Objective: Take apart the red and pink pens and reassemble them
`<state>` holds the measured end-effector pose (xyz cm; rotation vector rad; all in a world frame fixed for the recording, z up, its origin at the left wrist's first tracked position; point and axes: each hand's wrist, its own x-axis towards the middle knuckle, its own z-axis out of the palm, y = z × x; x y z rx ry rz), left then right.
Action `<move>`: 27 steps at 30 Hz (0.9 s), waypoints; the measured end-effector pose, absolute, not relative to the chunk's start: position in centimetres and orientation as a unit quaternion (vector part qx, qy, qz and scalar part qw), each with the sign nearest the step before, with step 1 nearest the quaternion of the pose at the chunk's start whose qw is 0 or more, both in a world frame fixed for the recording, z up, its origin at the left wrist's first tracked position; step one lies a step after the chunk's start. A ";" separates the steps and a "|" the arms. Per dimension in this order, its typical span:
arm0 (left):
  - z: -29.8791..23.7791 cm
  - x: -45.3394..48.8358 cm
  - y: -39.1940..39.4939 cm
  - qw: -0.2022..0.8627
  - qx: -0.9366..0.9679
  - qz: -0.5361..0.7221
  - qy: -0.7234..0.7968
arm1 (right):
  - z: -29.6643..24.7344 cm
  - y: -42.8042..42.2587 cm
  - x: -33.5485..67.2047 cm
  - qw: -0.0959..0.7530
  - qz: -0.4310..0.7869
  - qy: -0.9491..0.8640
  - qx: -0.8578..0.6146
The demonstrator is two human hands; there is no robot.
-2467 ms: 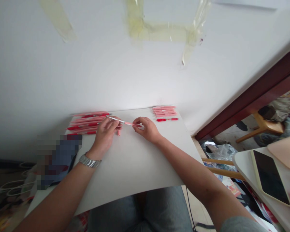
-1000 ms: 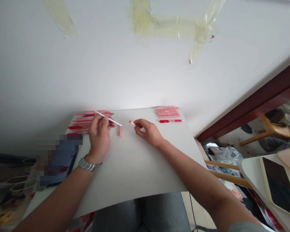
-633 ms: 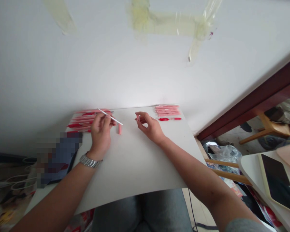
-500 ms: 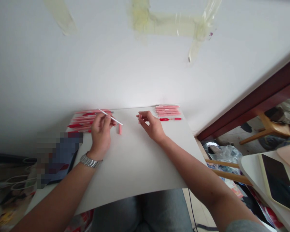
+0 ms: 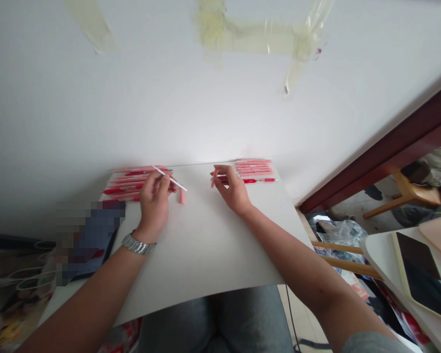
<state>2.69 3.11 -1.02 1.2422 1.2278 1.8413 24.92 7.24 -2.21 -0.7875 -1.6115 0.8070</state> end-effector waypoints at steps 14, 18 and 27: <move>-0.7 2.9 2.7 0.293 0.482 0.678 0.470 | -2.2 7.3 25.0 0.526 0.337 -0.707 -0.331; -0.5 3.0 2.6 0.295 0.482 0.679 0.469 | -1.8 7.1 24.9 0.550 0.334 -0.688 -0.335; -0.9 2.7 2.9 0.298 0.478 0.680 0.470 | -2.6 7.5 25.3 0.490 0.343 -0.724 -0.343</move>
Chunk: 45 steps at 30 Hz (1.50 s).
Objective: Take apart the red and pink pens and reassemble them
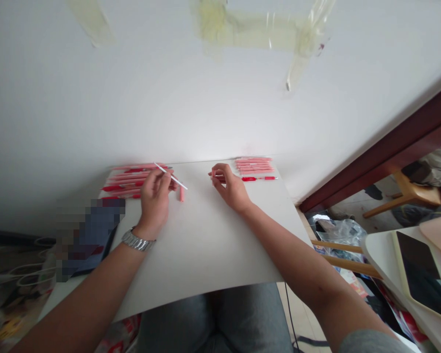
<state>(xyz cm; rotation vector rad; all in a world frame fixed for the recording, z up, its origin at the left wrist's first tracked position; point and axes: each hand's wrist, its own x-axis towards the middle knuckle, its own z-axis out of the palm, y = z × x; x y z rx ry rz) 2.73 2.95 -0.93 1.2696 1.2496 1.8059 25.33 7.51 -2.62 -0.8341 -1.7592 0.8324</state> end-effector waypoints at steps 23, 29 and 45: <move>-0.7 2.8 2.8 0.303 0.480 0.678 0.467 | -1.7 6.9 25.0 0.534 0.329 -0.702 -0.336; -0.8 2.7 2.9 0.293 0.479 0.682 0.469 | -1.6 6.8 25.2 0.523 0.317 -0.706 -0.359; -0.5 2.8 2.7 0.298 0.484 0.676 0.469 | -2.5 7.4 25.3 0.465 0.298 -0.760 -0.343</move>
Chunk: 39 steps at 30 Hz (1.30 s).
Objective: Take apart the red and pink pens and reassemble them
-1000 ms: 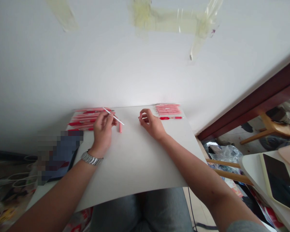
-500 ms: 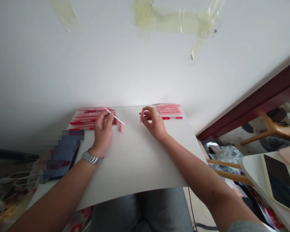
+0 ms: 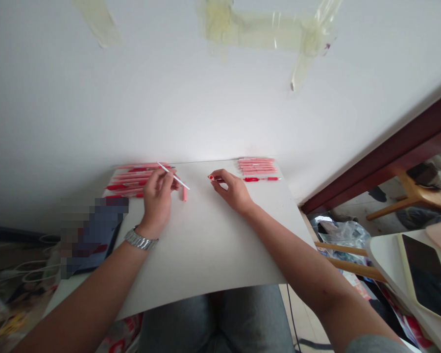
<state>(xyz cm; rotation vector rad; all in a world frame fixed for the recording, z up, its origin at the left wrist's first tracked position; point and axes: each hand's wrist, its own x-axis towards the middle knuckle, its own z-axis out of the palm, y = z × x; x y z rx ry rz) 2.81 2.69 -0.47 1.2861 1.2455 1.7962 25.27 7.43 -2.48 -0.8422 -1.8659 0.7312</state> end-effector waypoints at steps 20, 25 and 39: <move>-0.8 2.6 2.8 0.281 0.493 0.670 0.479 | -2.2 7.3 25.3 0.494 0.250 -0.779 -0.294; -0.9 2.5 2.8 0.274 0.495 0.669 0.482 | -2.2 7.3 25.4 0.496 0.241 -0.782 -0.289; -0.5 3.0 2.8 0.315 0.470 0.691 0.450 | -1.7 6.7 25.1 0.474 0.354 -0.747 -0.303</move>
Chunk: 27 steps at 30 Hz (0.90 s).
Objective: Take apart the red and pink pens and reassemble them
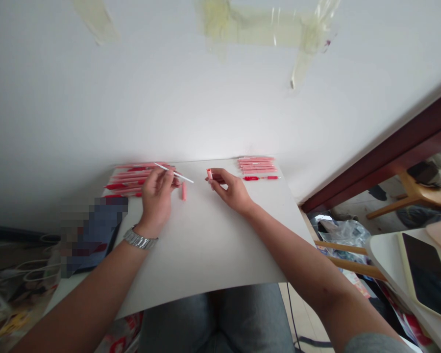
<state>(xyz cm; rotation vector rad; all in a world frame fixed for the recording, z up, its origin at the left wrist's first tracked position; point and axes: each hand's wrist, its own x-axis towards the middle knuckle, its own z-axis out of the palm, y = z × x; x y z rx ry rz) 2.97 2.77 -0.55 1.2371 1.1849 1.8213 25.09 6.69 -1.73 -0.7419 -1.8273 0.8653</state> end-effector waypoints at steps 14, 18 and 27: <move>-0.7 3.1 2.8 0.333 0.468 0.697 0.431 | -2.1 7.3 25.3 0.437 0.198 -0.828 -0.290; -0.5 3.3 2.6 0.352 0.501 0.666 0.427 | -2.0 7.2 25.3 0.435 0.187 -0.835 -0.279; -0.3 3.5 1.8 0.390 0.578 0.551 0.457 | -1.5 6.5 25.0 0.418 0.235 -0.839 -0.256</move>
